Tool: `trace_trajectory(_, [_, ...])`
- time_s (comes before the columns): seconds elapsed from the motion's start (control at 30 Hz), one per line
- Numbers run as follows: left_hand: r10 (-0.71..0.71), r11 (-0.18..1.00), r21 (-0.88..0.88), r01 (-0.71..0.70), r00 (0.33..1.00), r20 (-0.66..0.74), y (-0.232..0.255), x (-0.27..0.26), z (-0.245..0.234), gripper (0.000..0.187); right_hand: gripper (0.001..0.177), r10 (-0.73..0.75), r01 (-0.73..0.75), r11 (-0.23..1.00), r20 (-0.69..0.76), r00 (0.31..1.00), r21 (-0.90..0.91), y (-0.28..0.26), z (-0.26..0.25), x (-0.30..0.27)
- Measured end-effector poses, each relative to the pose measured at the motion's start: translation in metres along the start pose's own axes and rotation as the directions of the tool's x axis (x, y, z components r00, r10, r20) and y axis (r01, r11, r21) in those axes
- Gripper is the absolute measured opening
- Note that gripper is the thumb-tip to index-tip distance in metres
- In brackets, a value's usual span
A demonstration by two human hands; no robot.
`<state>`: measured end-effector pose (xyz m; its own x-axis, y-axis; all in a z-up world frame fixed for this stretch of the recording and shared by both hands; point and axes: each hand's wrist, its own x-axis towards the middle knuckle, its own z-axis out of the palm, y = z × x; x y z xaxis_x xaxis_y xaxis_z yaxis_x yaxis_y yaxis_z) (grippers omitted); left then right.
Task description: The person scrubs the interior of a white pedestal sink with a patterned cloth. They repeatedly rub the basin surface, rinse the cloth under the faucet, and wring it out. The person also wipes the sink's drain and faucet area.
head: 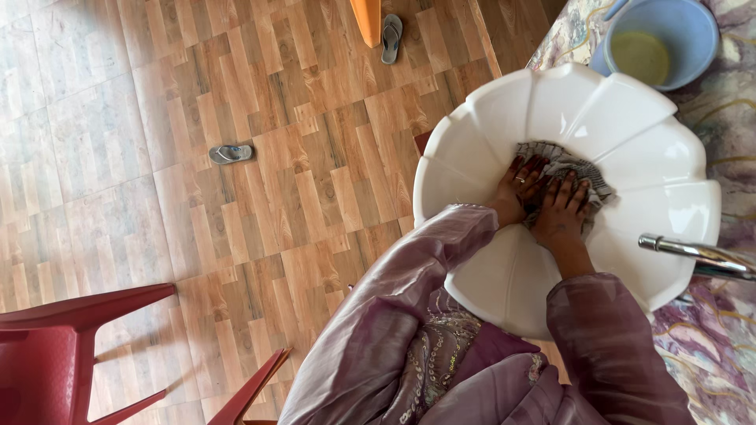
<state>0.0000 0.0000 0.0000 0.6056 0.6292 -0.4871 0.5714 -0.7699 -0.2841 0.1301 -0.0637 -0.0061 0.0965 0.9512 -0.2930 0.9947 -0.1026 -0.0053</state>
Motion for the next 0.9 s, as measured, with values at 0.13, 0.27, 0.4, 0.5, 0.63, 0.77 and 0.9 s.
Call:
trace_trajectory(0.13, [0.159, 0.941, -0.312, -0.129, 0.985, 0.071, 0.009, -0.084, -0.013, 0.074, 0.094, -0.07, 0.14, 0.983, 0.47, 0.88, -0.117, -0.008, -0.019, -0.056])
trace_trajectory(0.27, [0.297, 0.915, -0.353, -0.196, 0.919, 0.26, 0.022, -0.167, -0.001, 0.07, 0.09, -0.388, 0.439, 0.898, 0.51, 0.768, 0.023, -0.001, 0.014, -0.11])
trace_trajectory(0.4, [0.122, 0.977, -0.2, -0.075, 0.964, 0.235, -0.002, -0.189, 0.033, 0.07, 0.091, -0.596, 0.603, 0.793, 0.323, 0.735, 0.091, -0.04, 0.035, -0.112])
trace_trajectory(0.5, [-0.057, 0.998, -0.027, 0.064, 0.978, 0.202, -0.024, -0.176, 0.063, 0.07, 0.091, -0.497, 0.423, 0.863, 0.313, 0.809, 0.277, -0.084, 0.001, -0.095])
trace_trajectory(0.63, [-0.213, 0.971, 0.148, 0.188, 0.961, 0.174, -0.065, -0.136, 0.073, 0.07, 0.093, -0.413, 0.35, 0.886, 0.172, 0.894, 0.305, -0.128, -0.039, -0.077])
trace_trajectory(0.77, [-0.29, 0.953, -0.046, 0.3, 0.945, 0.152, -0.116, -0.089, 0.061, 0.07, 0.084, -0.358, 0.372, 0.909, -0.104, 0.928, 0.189, -0.136, -0.043, -0.034])
trace_trajectory(0.9, [-0.316, 0.943, 0.053, 0.329, 0.933, -0.173, -0.136, -0.03, 0.042, 0.072, 0.067, -0.37, 0.362, 0.927, -0.372, 0.851, -0.094, -0.104, -0.055, 0.03])
